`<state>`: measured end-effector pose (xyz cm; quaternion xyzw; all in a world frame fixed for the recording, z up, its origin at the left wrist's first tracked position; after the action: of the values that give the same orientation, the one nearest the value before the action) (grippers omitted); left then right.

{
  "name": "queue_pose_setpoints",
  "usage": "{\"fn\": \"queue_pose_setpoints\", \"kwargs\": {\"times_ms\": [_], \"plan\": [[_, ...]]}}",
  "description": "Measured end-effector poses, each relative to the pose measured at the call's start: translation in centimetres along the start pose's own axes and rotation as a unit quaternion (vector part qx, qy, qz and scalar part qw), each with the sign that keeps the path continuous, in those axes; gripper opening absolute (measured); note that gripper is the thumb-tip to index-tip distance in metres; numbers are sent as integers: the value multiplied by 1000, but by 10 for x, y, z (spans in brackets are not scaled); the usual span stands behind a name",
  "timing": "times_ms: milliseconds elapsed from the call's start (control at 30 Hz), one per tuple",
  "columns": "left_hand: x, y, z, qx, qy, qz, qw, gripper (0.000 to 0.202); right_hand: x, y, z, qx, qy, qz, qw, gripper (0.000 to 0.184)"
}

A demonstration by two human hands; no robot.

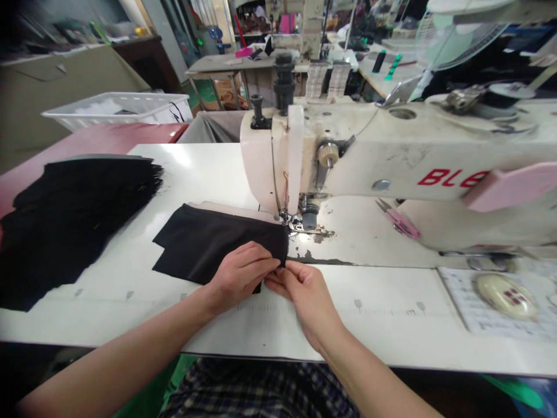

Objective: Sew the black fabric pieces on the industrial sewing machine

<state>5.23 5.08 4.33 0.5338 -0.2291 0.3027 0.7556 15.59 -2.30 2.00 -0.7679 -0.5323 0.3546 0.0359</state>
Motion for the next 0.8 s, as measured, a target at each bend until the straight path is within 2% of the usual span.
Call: {"fn": "queue_pose_setpoints", "kwargs": {"times_ms": [267, 433, 500, 567, 600, 633, 667, 700, 733, 767, 800], "plan": [[2, -1, 2, 33, -3, -39, 999, 20, -1, 2, -4, 36, -21, -29, 999, 13], [2, -1, 0, 30, 4, -40, 999, 17, -3, 0, -6, 52, -16, -63, 997, 30], [2, 1, 0, 19, -2, -40, 999, 22, -5, 5, -6, -15, 0, -77, 997, 27], [3, 2, 1, 32, -11, -47, 998, 26, -5, 17, -12, -168, 86, -44, 981, 24], [3, 2, 3, 40, -17, -53, 998, 27, -5, 23, -20, -271, 166, -8, 948, 23], [3, 2, 5, 45, -21, -61, 997, 28, -6, 27, -28, -374, 261, 23, 890, 22], [3, 2, 6, 45, -22, -68, 996, 28, -8, 27, -36, -460, 358, 39, 811, 21], [4, 1, 6, 40, -18, -80, 996, 27, -10, 25, -40, -523, 440, 30, 729, 20], [4, 1, 5, 28, 0, -99, 995, 27, -10, 22, -42, -563, 496, -5, 661, 18], [4, 0, 1, 12, 30, -124, 992, 25, -8, 19, -41, -586, 526, -53, 614, 16], [5, 0, -6, -1, 65, -145, 987, 23, -5, 16, -40, -598, 537, -97, 587, 14]]}}
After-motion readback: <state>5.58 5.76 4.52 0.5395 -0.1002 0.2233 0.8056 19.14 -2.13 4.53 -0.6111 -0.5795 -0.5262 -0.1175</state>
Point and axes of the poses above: each hand's wrist, its own x-axis towards the middle knuckle, its own y-axis out of the back of the hand, z = x × y, the point moved 4 cm from there along x, towards the middle knuckle
